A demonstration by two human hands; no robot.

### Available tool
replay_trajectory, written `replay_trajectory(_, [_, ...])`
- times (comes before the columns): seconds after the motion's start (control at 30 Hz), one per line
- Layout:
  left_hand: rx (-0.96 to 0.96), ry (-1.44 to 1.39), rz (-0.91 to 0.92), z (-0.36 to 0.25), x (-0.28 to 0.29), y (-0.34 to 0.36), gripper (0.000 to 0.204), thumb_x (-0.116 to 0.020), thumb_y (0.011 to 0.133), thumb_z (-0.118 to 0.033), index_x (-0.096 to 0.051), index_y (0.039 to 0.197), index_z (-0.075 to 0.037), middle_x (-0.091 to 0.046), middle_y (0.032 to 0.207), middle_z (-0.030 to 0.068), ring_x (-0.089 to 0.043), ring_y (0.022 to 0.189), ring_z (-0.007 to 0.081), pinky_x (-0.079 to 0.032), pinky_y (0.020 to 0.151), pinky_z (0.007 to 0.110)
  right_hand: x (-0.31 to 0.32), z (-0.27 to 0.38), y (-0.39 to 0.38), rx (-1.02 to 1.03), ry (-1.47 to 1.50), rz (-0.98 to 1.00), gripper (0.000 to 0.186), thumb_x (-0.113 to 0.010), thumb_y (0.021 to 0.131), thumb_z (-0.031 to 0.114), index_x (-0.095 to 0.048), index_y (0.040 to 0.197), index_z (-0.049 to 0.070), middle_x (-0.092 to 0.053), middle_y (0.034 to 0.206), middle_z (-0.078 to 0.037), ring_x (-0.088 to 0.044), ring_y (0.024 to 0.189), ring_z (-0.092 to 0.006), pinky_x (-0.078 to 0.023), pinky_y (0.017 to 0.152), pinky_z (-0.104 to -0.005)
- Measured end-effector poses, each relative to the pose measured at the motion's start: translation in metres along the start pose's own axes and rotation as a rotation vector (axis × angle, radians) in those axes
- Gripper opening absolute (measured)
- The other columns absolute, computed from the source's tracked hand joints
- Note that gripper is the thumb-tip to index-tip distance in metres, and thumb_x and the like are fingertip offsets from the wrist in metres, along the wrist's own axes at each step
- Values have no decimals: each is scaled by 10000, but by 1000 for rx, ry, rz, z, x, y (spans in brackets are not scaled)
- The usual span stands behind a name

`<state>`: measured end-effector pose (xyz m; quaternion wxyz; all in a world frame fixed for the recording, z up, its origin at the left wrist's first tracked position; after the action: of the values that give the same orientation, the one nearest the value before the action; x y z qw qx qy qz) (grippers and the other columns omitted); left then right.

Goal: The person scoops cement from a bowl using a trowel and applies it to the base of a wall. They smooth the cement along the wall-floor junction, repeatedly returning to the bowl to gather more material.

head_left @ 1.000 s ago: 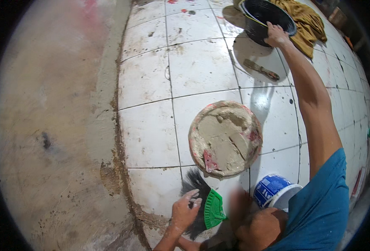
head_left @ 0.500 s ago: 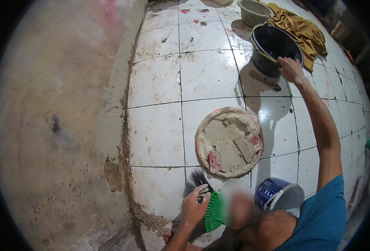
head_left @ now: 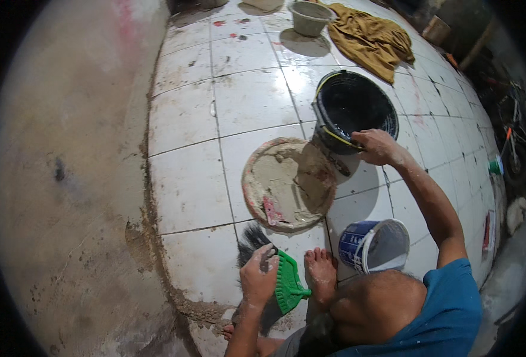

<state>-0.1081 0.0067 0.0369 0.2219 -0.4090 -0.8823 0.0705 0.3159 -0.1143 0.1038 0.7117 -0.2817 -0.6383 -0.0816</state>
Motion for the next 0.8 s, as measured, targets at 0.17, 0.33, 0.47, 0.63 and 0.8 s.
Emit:
replay_trajectory(0.17, [17, -19, -6, -5, 0, -1, 339, -714, 925, -75, -685, 1251, 12, -765, 1115, 169, -754, 1016, 241, -575, 904, 357, 0, 27, -30, -46, 106, 219, 460, -798, 829, 282, -664, 1202, 47, -734, 1066, -196, -700, 1051, -389, -560, 877, -480])
replay_trajectory(0.33, [33, 12, -28, -8, 3, 2, 339, -712, 925, -92, -687, 1246, 15, -767, 1113, 164, -753, 1010, 236, -574, 898, 353, -22, -3, -19, -133, 661, 431, 400, -767, 912, 349, -733, 1068, -17, -759, 958, -157, -735, 914, -291, -573, 793, -422])
replay_trajectory(0.47, [102, 51, -63, -3, 3, 5, 337, -712, 925, -101, -691, 1245, 3, -773, 1083, 156, -758, 975, 237, -576, 888, 353, -101, -56, 38, -379, 991, 236, 343, -692, 973, 321, -757, 1033, -11, -754, 891, -123, -730, 795, -245, -579, 721, -401])
replay_trajectory(0.63, [52, 4, -18, 7, -32, 10, 316, -719, 927, -124, -699, 1221, -10, -775, 1030, 152, -762, 904, 262, -580, 846, 367, -192, -164, 67, -64, -129, 357, 267, -612, 970, 220, -755, 1023, 1, -737, 870, -91, -711, 762, -258, -570, 693, -407])
replay_trajectory(0.8, [182, 165, -211, 40, 5, 11, 357, -720, 944, -161, -682, 1236, 41, -763, 1092, 199, -758, 904, 243, -583, 834, 357, -160, -32, 80, -478, 923, 305, 161, -698, 925, 171, -742, 919, 16, -658, 771, -57, -596, 629, -166, -506, 551, -337])
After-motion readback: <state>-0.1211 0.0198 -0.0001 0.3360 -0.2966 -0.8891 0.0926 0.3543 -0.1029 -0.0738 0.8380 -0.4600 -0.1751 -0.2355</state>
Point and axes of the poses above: each hand's wrist, its own y-axis towards the middle knuckle, its own x-axis out of the back of the hand, z = x × y, the point moved 5 cm from there along y, towards the middle knuckle
